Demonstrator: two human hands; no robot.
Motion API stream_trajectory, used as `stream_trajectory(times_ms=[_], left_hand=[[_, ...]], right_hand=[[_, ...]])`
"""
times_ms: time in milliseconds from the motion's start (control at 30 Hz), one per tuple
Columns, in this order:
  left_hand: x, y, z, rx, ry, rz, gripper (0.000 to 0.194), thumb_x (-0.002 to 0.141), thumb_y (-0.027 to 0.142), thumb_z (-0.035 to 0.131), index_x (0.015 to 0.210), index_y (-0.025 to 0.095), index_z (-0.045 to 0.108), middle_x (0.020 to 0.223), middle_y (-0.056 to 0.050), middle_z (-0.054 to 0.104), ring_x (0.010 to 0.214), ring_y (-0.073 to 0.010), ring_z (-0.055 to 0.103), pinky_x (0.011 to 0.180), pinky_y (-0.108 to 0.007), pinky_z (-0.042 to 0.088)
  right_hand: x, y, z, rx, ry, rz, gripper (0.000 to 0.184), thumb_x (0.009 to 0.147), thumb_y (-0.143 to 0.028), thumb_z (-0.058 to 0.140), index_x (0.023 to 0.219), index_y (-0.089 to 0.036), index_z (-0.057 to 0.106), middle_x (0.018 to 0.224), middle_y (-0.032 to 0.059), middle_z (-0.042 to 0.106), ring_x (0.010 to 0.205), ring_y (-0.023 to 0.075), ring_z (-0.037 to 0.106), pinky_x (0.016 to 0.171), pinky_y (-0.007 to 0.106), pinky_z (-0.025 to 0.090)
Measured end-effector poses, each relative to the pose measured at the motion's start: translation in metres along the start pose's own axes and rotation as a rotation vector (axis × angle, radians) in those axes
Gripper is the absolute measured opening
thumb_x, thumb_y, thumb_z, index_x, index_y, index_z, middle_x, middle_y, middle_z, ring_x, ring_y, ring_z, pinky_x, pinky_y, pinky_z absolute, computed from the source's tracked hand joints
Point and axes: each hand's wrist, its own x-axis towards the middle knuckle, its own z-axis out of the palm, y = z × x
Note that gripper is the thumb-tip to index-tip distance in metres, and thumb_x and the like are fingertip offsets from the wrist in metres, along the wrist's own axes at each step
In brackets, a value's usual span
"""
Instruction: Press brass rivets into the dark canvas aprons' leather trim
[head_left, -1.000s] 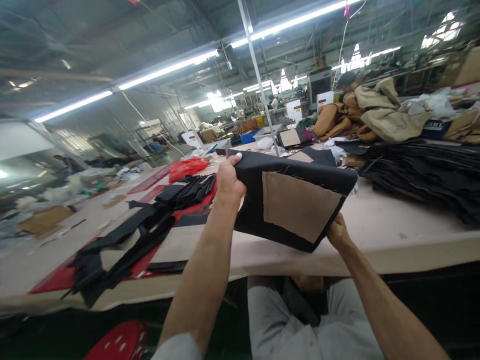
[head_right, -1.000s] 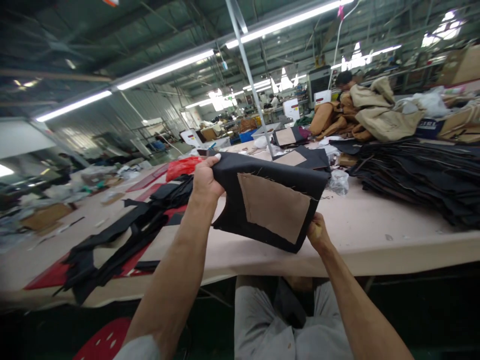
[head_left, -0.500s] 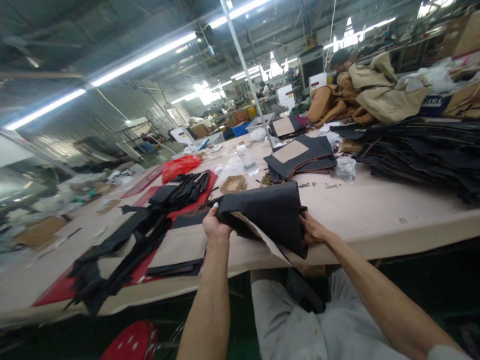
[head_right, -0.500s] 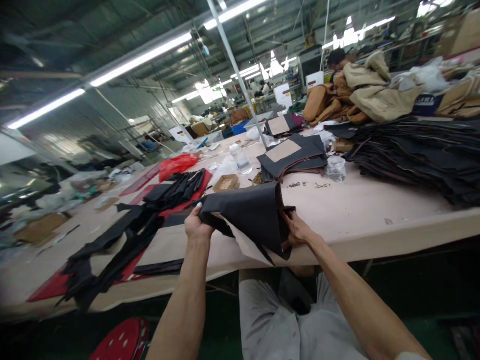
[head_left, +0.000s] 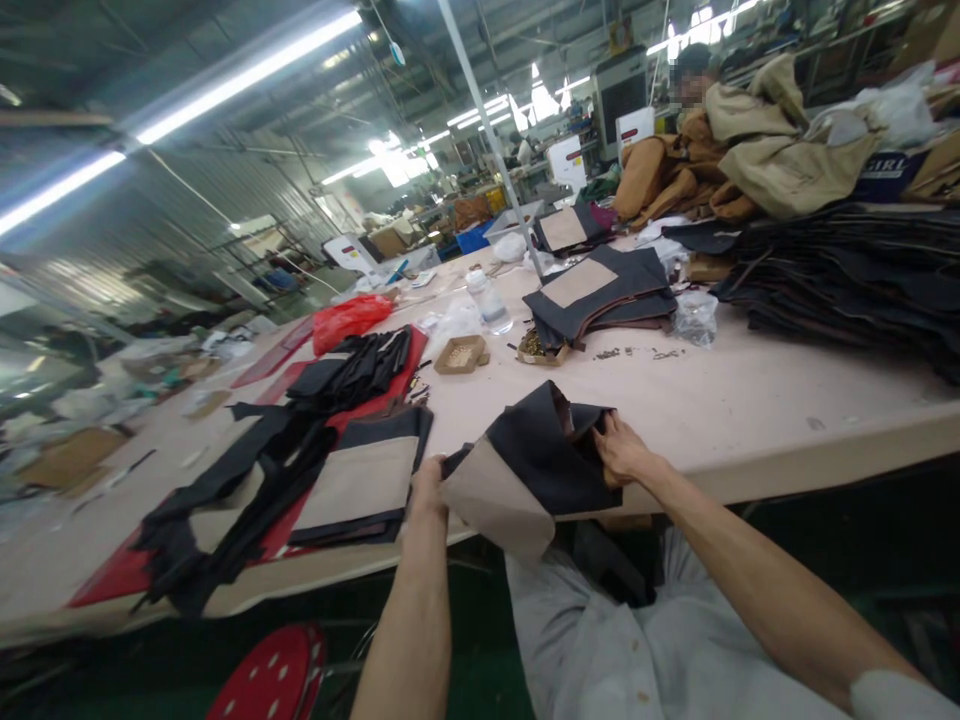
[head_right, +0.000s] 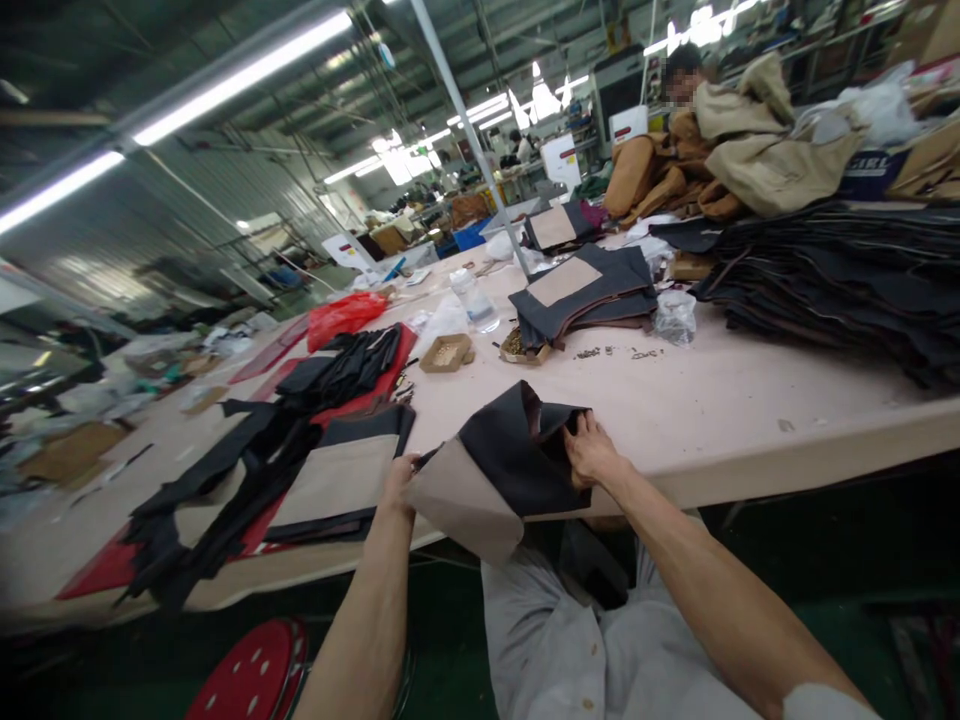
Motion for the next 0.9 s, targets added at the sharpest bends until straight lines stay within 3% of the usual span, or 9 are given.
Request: stream_trajectory(times_ms=[100,167,233,333,433,567,700,800,900], left_hand=[[-0.019,0.012,0.007,0.052,0.121,0.171,0.043,0.073,0.006,0.062,0.115,0.012,0.055,0.105,-0.012,0.068,0.109,-0.0278,0.066,0.094,-0.040,0.053],[-0.051,0.015,0.019,0.075,0.063,0.412,0.044,0.074,0.009,0.069,0.115,0.017,0.056,0.112,-0.010,0.066,0.116,-0.0236,0.062,0.100,-0.034,0.049],[-0.094,0.008,0.036,0.150,-0.259,0.647,0.033,0.076,0.012,0.071,0.108,0.020,0.063,0.112,-0.008,0.067,0.115,-0.0218,0.062,0.105,-0.030,0.046],[-0.150,-0.021,0.063,0.568,-1.047,0.741,0.021,0.082,0.018,0.067,0.103,0.020,0.067,0.104,-0.008,0.069,0.101,-0.0234,0.065,0.098,-0.034,0.049],[-0.167,-0.057,0.084,1.014,-1.327,0.957,0.018,0.089,0.021,0.056,0.105,0.019,0.063,0.100,-0.009,0.068,0.093,-0.0227,0.064,0.092,-0.034,0.050],[-0.144,-0.081,0.097,1.440,-1.197,1.152,0.023,0.096,0.023,0.040,0.106,0.016,0.060,0.103,-0.013,0.067,0.096,-0.0253,0.065,0.091,-0.037,0.050],[-0.122,-0.090,0.094,1.601,-0.945,1.096,0.029,0.097,0.025,0.039,0.117,0.016,0.059,0.113,-0.016,0.066,0.103,-0.0271,0.066,0.095,-0.040,0.050],[-0.108,-0.101,0.083,1.639,-0.874,1.033,0.042,0.091,0.032,0.055,0.130,0.016,0.056,0.140,-0.019,0.054,0.122,-0.0308,0.059,0.103,-0.041,0.048],[-0.092,-0.112,0.069,1.638,-0.915,1.016,0.081,0.074,0.037,0.076,0.146,0.017,0.046,0.164,-0.018,0.025,0.145,-0.0348,0.038,0.113,-0.041,0.043]], right_hand=[[0.002,-0.004,0.001,0.034,0.007,0.013,0.064,0.083,-0.019,0.055,0.146,-0.007,0.052,0.159,0.0275,0.029,0.148,0.0486,0.021,0.113,0.058,0.031],[0.003,-0.005,0.003,0.059,0.009,0.017,0.065,0.080,-0.021,0.058,0.143,-0.007,0.056,0.161,0.0258,0.028,0.149,0.0496,0.018,0.114,0.061,0.028],[0.003,-0.004,0.006,0.074,0.007,0.011,0.072,0.074,-0.021,0.063,0.144,-0.006,0.055,0.162,0.0260,0.024,0.149,0.0509,0.014,0.114,0.063,0.025],[0.001,-0.002,0.012,0.087,0.005,-0.006,0.087,0.066,-0.022,0.069,0.149,-0.006,0.048,0.164,0.0256,0.020,0.150,0.0502,0.009,0.117,0.063,0.021],[0.000,0.002,0.019,0.112,0.049,-0.025,0.093,0.067,-0.027,0.070,0.154,-0.009,0.041,0.165,0.0226,0.020,0.151,0.0468,0.010,0.119,0.060,0.020],[0.002,0.007,0.022,0.152,0.068,-0.002,0.082,0.080,-0.022,0.060,0.156,-0.005,0.034,0.164,0.0242,0.019,0.152,0.0417,0.013,0.121,0.054,0.022],[0.000,0.007,0.018,0.150,0.063,-0.018,0.099,0.074,-0.018,0.067,0.161,-0.008,0.019,0.164,0.0275,0.014,0.153,0.0420,0.011,0.120,0.053,0.021],[-0.006,0.005,0.014,0.165,0.072,-0.044,0.121,0.063,-0.027,0.080,0.162,-0.007,0.012,0.163,0.0315,0.011,0.151,0.0462,0.009,0.119,0.056,0.021],[-0.010,0.005,0.011,0.198,0.074,-0.055,0.131,0.060,-0.039,0.085,0.162,-0.006,0.008,0.162,0.0335,0.012,0.151,0.0475,0.007,0.119,0.057,0.021]])
